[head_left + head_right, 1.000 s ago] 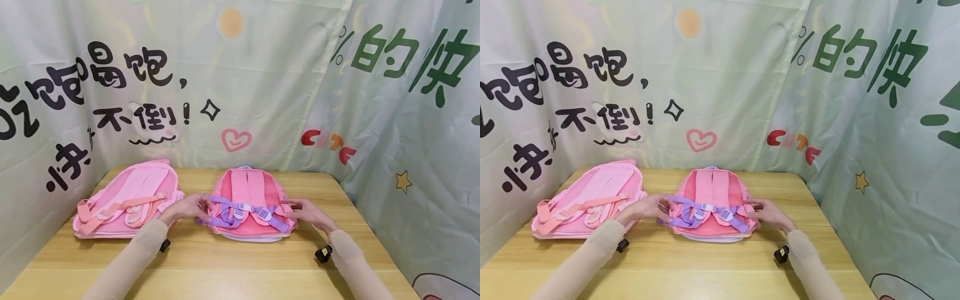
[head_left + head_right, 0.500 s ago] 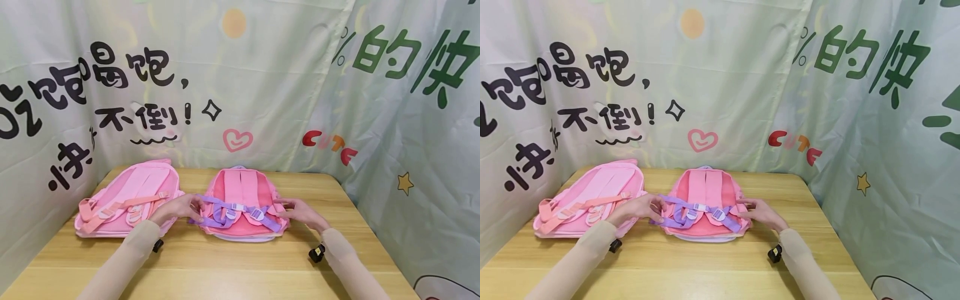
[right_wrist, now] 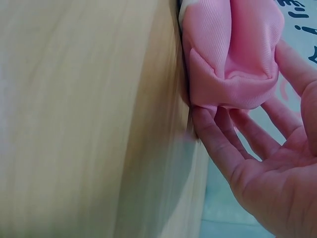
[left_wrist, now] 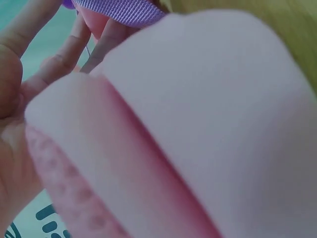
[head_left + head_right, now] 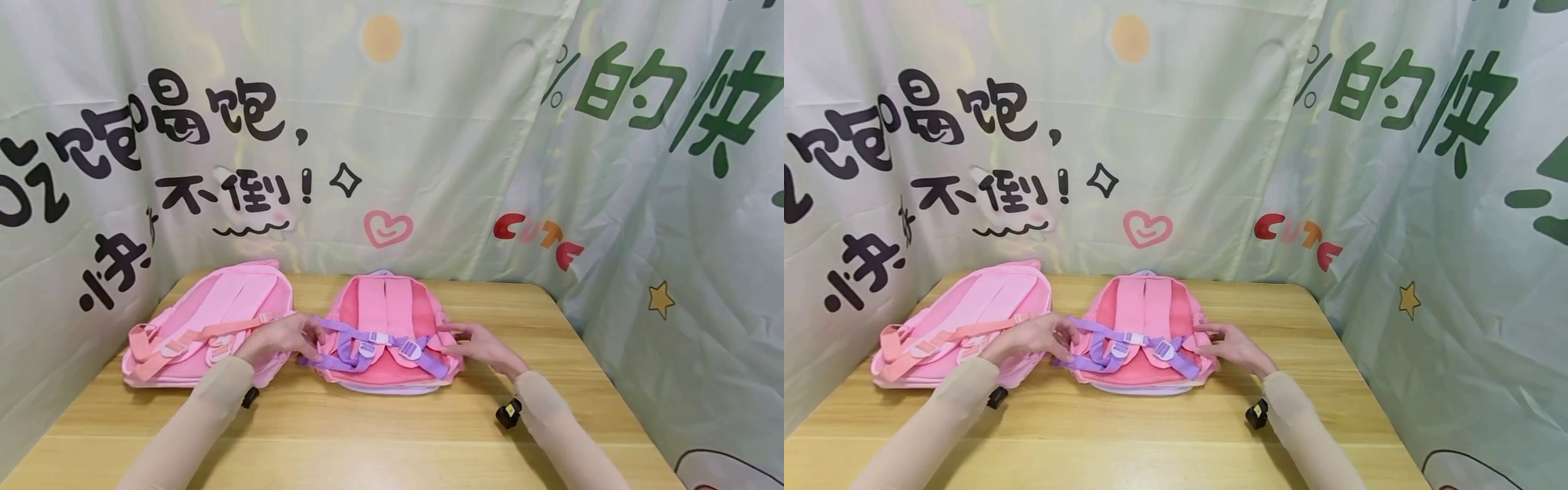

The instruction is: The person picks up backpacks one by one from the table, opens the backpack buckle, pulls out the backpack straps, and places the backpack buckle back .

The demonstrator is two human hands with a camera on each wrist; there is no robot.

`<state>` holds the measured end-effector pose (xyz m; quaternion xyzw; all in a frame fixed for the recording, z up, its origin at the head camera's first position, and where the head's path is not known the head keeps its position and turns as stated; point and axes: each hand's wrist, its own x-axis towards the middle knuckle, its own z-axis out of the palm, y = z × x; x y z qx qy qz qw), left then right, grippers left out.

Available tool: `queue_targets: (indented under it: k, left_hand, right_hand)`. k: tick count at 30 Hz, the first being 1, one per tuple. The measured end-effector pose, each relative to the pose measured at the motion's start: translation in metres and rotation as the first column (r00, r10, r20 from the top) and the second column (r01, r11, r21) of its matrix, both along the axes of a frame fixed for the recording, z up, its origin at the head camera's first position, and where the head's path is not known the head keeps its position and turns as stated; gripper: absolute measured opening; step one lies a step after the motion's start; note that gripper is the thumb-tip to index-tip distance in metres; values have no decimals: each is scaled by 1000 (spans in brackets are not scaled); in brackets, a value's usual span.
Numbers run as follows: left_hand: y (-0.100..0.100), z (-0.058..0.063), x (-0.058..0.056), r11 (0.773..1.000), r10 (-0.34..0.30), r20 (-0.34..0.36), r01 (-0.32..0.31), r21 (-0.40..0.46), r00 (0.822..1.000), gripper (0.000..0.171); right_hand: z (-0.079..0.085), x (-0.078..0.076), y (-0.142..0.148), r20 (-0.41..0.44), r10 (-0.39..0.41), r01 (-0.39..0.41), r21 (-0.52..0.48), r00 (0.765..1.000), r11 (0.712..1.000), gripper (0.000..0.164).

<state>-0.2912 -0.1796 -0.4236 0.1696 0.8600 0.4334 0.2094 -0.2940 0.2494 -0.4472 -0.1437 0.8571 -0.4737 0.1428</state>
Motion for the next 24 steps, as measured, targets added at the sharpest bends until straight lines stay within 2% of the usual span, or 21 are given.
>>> queue_targets:
  k: [6,15,21,24]
  left_hand:
    - [-3,3,0,999,-35,-35,34,-37,999,28]
    - [-7,3,-2,995,-71,-78,65,-78,994,25]
    - [-10,5,-2,993,-92,-87,86,-76,992,27]
    - [-12,7,-3,996,-82,-106,77,-50,991,26]
  right_hand:
    - [1,1,-6,15,-5,5,-3,1000,1000,58]
    - [1,2,-8,-10,-5,5,9,1000,1000,56]
    - [1,2,-8,-9,-1,1,15,1000,1000,57]
    - [3,1,-8,-30,-9,10,34,1000,999,56]
